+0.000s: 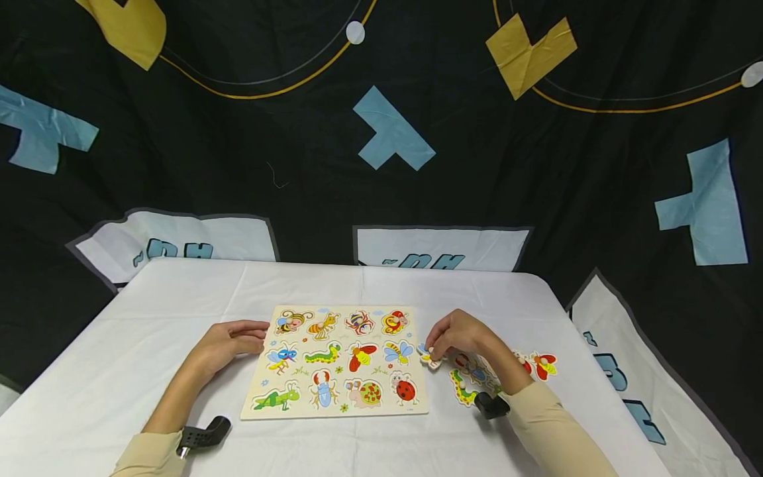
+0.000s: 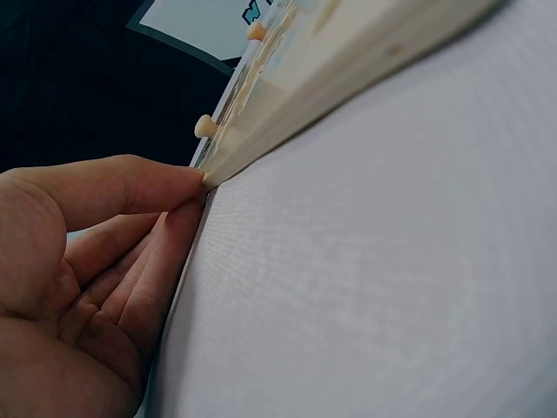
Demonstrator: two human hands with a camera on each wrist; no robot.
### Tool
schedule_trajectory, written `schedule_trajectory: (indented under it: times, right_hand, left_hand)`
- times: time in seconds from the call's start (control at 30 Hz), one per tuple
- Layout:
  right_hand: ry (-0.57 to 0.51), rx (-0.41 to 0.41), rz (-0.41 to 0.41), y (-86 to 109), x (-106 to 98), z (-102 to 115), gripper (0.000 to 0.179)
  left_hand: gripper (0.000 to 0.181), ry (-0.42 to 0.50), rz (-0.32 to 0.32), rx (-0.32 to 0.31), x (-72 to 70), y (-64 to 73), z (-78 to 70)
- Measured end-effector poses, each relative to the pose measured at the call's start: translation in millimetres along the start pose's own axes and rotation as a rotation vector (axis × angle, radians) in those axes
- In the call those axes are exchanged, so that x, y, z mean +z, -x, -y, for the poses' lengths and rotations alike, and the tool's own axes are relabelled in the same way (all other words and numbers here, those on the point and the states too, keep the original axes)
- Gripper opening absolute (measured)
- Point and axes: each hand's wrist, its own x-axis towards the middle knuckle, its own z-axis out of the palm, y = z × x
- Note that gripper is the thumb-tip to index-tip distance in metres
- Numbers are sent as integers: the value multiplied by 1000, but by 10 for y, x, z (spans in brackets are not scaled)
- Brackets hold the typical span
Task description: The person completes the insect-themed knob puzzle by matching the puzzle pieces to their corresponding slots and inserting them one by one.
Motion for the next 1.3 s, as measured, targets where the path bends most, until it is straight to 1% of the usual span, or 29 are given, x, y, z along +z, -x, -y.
schedule_trajectory:
  times: [0.27, 0.73, 1.07, 1.3]
  right_hand:
    - [26, 23, -18, -46, 19, 85, 20]
    - [1, -30, 5, -142, 89, 235, 17]
    - [-2, -45, -7, -208, 183, 322, 19]
    - [-16, -48, -16, -256, 254, 365, 18]
  left_hand:
    - [53, -3, 0, 2, 2, 4, -1]
    - [53, 9, 6, -7, -1, 9, -13]
    - [53, 7, -1, -12, -4, 15, 2]
    - [53, 2, -2, -15, 7, -19, 5]
